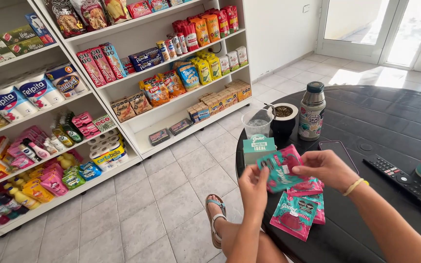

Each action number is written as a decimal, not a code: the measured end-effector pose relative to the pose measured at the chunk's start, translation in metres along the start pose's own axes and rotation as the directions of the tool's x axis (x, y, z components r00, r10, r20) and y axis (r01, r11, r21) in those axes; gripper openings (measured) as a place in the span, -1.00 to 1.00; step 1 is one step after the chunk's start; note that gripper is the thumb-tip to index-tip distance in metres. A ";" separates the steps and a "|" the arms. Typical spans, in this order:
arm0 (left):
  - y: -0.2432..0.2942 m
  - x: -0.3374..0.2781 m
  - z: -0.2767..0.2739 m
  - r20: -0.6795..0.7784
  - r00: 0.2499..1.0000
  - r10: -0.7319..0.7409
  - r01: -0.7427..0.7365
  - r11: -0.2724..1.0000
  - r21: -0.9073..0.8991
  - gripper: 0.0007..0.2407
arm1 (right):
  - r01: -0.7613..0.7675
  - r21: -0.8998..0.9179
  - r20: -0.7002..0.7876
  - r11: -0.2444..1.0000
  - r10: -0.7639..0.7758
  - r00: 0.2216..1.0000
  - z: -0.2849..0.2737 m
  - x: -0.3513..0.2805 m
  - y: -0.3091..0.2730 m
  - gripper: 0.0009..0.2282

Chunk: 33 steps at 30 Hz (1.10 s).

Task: Organizing small pink packets by placing them into a small cardboard box on a table.

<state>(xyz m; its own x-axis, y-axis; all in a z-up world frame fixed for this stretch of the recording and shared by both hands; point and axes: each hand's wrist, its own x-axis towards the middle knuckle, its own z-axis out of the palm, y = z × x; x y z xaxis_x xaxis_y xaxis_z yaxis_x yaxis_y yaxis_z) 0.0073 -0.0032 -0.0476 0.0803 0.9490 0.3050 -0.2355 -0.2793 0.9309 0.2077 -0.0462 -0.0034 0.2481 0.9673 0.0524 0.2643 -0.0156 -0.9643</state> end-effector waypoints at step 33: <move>-0.010 -0.009 -0.010 0.315 0.930 -0.190 0.271 0.932 -0.240 -0.86 | 0.207 -0.346 0.151 0.915 -0.163 0.975 -0.036 -0.049 -0.050 -0.88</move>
<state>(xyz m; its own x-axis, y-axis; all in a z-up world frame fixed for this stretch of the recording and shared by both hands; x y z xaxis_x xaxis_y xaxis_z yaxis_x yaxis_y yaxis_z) -0.0005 -0.0070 -0.0619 0.4240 0.8895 0.1703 -0.4300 0.0322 0.9023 0.2163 -0.1016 0.0515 0.0579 0.9838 0.1695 0.6153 0.0985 -0.7821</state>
